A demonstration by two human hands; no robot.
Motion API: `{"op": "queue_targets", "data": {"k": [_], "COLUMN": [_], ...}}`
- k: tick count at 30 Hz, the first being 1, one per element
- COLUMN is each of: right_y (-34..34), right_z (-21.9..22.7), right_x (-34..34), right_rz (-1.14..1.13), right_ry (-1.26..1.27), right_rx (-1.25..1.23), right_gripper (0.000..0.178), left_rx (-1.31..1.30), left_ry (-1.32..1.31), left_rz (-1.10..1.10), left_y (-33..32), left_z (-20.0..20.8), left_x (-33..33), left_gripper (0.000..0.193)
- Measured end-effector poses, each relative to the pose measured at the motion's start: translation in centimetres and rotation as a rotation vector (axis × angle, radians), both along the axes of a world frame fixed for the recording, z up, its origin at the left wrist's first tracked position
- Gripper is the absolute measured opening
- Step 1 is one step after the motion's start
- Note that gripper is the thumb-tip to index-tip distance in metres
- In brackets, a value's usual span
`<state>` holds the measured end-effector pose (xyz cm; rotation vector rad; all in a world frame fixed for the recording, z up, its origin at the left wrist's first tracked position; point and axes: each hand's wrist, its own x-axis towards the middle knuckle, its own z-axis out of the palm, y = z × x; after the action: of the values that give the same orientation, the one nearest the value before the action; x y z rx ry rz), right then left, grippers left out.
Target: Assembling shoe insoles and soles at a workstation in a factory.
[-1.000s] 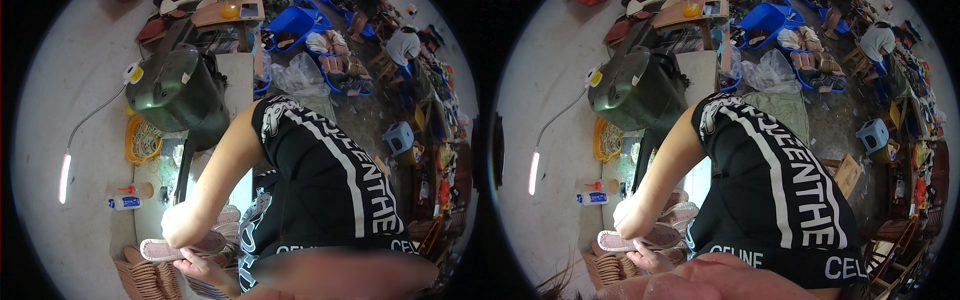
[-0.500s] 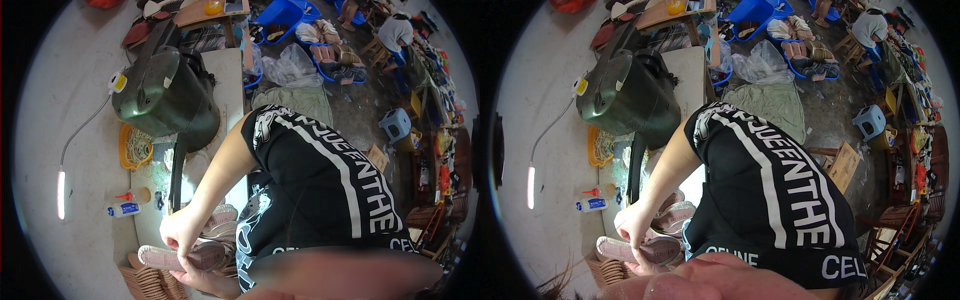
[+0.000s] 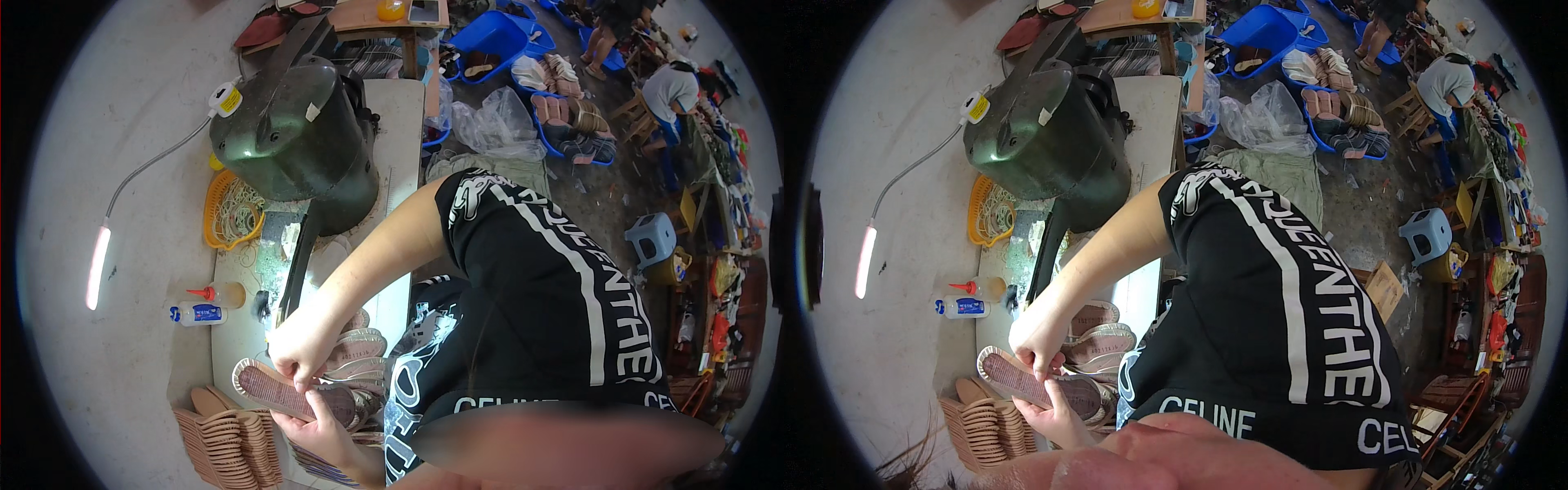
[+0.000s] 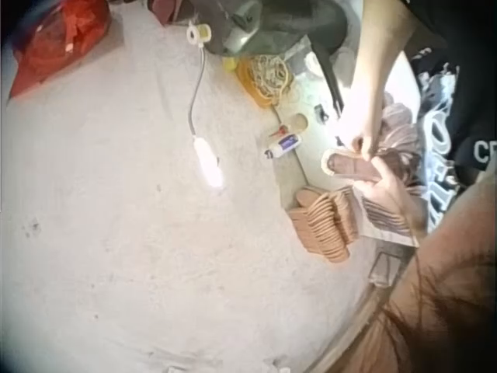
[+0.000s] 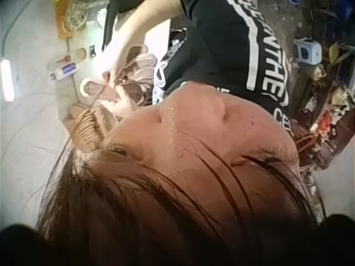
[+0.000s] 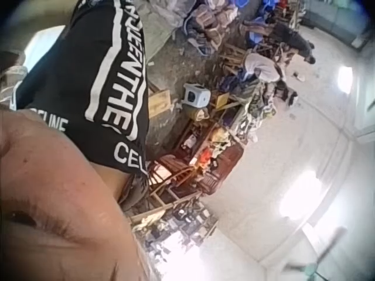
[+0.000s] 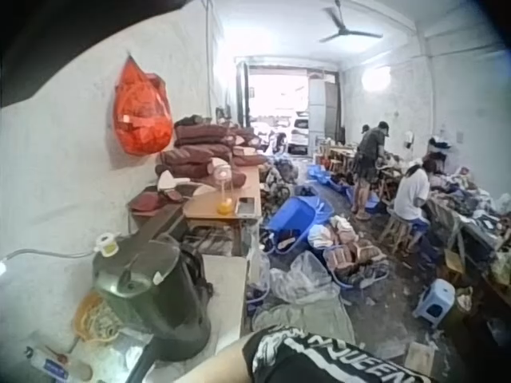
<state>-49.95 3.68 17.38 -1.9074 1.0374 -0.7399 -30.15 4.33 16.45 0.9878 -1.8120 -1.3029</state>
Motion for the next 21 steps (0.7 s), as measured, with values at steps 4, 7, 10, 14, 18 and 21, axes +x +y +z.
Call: {"op": "queue_targets", "data": {"k": [4, 7, 10, 14, 18, 21], "right_y": [0.0, 1.3, 2.0, 1.9, 1.0, 0.7], "right_z": [0.5, 2.6, 2.8, 3.4, 2.8, 0.9], "right_x": [0.0, 0.4, 1.1, 1.4, 0.9, -1.1], "right_rz": [-0.012, -0.096, -0.287, -0.347, -0.4, -0.279], "right_ry": [0.117, 0.391, 0.452, 0.488, 0.16, -0.024], "right_rx": [-0.258, -0.335, -0.402, -0.46, -0.517, -0.481], "right_gripper": [0.023, 0.017, 0.014, 0.018, 0.013, 0.014], "left_rx": [-0.02, -0.177, -0.405, -0.404, -0.348, -0.229], "left_ry": [-0.016, -0.08, -0.277, -0.336, -0.213, -0.059], "left_rz": [0.036, 0.097, 0.127, 0.093, 0.174, 0.073], "left_y": [0.4, 0.3, 0.3, 1.0, 0.8, 0.0], "left_z": [0.6, 0.8, 1.4, 2.8, 2.3, 1.5], "left_x": [-0.9, -2.0, -2.8, -3.7, -2.9, -3.3], "left_gripper": [0.047, 0.049, 0.054, 0.061, 0.052, 0.039]}}
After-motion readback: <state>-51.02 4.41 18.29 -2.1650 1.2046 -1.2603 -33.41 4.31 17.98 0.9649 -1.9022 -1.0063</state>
